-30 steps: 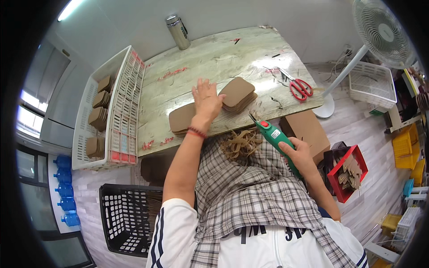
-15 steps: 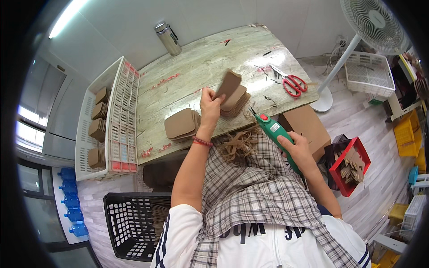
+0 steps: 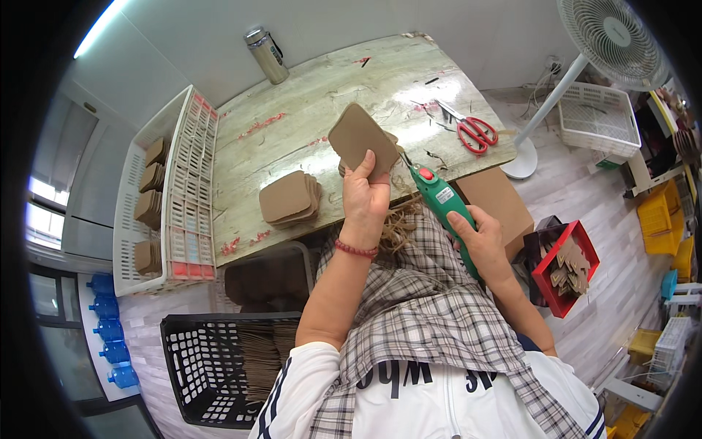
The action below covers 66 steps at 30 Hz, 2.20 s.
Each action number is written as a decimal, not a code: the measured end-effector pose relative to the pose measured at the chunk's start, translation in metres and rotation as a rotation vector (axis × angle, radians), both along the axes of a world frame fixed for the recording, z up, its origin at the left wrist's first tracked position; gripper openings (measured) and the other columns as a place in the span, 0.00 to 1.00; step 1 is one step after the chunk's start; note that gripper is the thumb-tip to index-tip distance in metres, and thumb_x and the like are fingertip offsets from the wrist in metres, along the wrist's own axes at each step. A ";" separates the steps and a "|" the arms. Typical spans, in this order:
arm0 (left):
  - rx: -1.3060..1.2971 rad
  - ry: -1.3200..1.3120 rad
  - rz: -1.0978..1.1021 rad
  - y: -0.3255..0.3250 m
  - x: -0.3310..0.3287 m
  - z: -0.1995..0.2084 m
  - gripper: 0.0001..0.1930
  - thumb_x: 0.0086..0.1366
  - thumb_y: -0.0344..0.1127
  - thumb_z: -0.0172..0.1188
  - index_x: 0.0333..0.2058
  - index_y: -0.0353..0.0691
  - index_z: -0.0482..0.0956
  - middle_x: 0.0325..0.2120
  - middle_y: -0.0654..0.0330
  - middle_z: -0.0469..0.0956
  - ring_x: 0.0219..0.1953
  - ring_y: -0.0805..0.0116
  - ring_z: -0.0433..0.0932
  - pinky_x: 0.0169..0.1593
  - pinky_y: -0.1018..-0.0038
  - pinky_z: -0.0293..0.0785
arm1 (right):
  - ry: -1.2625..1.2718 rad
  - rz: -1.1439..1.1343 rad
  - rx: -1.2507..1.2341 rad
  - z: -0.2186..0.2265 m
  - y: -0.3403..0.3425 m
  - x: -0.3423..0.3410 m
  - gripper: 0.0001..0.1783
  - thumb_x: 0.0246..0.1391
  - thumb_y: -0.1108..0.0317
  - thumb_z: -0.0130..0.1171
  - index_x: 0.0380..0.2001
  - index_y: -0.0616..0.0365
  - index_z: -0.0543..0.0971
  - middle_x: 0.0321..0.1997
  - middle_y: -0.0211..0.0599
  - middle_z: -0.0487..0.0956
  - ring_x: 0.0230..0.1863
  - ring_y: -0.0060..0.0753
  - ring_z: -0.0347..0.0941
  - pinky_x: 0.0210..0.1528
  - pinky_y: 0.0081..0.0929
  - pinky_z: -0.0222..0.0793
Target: The person uses a green rotary tool to smooth the edges of stacked brown cardboard pieces. After finishing, they gather the pieces, place them in a black basket, and carry the basket to another workstation.
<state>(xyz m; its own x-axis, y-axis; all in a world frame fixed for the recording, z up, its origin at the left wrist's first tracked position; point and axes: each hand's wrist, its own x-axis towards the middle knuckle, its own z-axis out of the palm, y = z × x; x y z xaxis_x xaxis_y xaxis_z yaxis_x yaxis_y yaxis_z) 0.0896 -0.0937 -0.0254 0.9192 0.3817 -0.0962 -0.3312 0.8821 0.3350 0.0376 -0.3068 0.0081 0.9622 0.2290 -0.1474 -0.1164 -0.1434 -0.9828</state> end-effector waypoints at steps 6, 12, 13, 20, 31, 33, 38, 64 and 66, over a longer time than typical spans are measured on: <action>0.008 0.047 -0.021 -0.009 0.002 -0.008 0.23 0.63 0.19 0.53 0.56 0.39 0.65 0.54 0.56 0.70 0.55 0.57 0.71 0.62 0.59 0.68 | -0.012 -0.005 0.040 0.004 0.002 0.001 0.20 0.56 0.56 0.62 0.35 0.66 0.78 0.21 0.28 0.74 0.19 0.15 0.68 0.22 0.16 0.64; 0.056 0.020 -0.090 -0.023 -0.008 -0.019 0.22 0.62 0.18 0.54 0.54 0.40 0.66 0.51 0.57 0.72 0.53 0.60 0.73 0.58 0.62 0.72 | -0.035 -0.011 0.050 0.006 0.002 0.006 0.20 0.56 0.54 0.62 0.35 0.65 0.78 0.21 0.28 0.74 0.19 0.15 0.68 0.22 0.15 0.64; 0.069 0.006 -0.101 -0.026 -0.010 -0.021 0.21 0.62 0.18 0.54 0.53 0.39 0.67 0.49 0.57 0.73 0.52 0.60 0.73 0.58 0.63 0.72 | -0.037 -0.012 0.043 0.007 0.002 0.008 0.20 0.56 0.54 0.61 0.35 0.65 0.78 0.21 0.28 0.74 0.19 0.15 0.68 0.22 0.15 0.64; 0.211 0.047 -0.201 -0.032 -0.024 -0.036 0.20 0.61 0.17 0.53 0.51 0.39 0.69 0.48 0.56 0.75 0.50 0.61 0.76 0.54 0.62 0.75 | -0.028 -0.022 0.032 0.015 -0.004 0.015 0.19 0.60 0.54 0.57 0.37 0.63 0.77 0.24 0.29 0.75 0.20 0.15 0.68 0.23 0.14 0.63; 0.652 0.088 -0.333 0.018 -0.035 -0.031 0.19 0.60 0.16 0.54 0.50 0.36 0.73 0.43 0.59 0.79 0.44 0.70 0.79 0.48 0.72 0.77 | 0.056 0.124 -0.035 0.023 -0.040 0.006 0.17 0.59 0.57 0.57 0.36 0.63 0.76 0.24 0.29 0.75 0.21 0.14 0.68 0.24 0.14 0.63; 0.754 0.110 -0.364 0.028 -0.036 -0.031 0.20 0.59 0.15 0.54 0.50 0.34 0.74 0.43 0.60 0.79 0.44 0.73 0.78 0.48 0.76 0.75 | 0.080 0.149 -0.035 0.026 -0.044 0.002 0.16 0.59 0.58 0.57 0.36 0.63 0.76 0.24 0.29 0.75 0.21 0.14 0.68 0.24 0.14 0.64; 0.905 0.185 -0.490 0.043 -0.041 -0.023 0.22 0.56 0.16 0.55 0.51 0.33 0.73 0.44 0.60 0.78 0.44 0.74 0.77 0.49 0.76 0.74 | 0.034 0.171 -0.104 0.021 -0.049 -0.001 0.17 0.55 0.59 0.62 0.35 0.66 0.78 0.25 0.28 0.73 0.22 0.14 0.68 0.23 0.16 0.64; 0.751 0.200 -0.387 0.089 -0.067 -0.008 0.06 0.55 0.22 0.64 0.31 0.39 0.78 0.27 0.65 0.79 0.30 0.77 0.76 0.38 0.80 0.72 | 0.243 0.341 -0.031 0.018 -0.039 0.002 0.18 0.57 0.56 0.58 0.37 0.64 0.77 0.25 0.30 0.76 0.22 0.15 0.68 0.24 0.14 0.64; 0.745 0.208 -0.420 0.093 -0.067 -0.009 0.07 0.54 0.22 0.64 0.31 0.38 0.79 0.28 0.65 0.80 0.31 0.76 0.76 0.39 0.79 0.72 | 0.255 0.363 -0.014 0.017 -0.039 0.003 0.19 0.57 0.56 0.59 0.37 0.64 0.77 0.25 0.30 0.76 0.22 0.15 0.68 0.24 0.15 0.64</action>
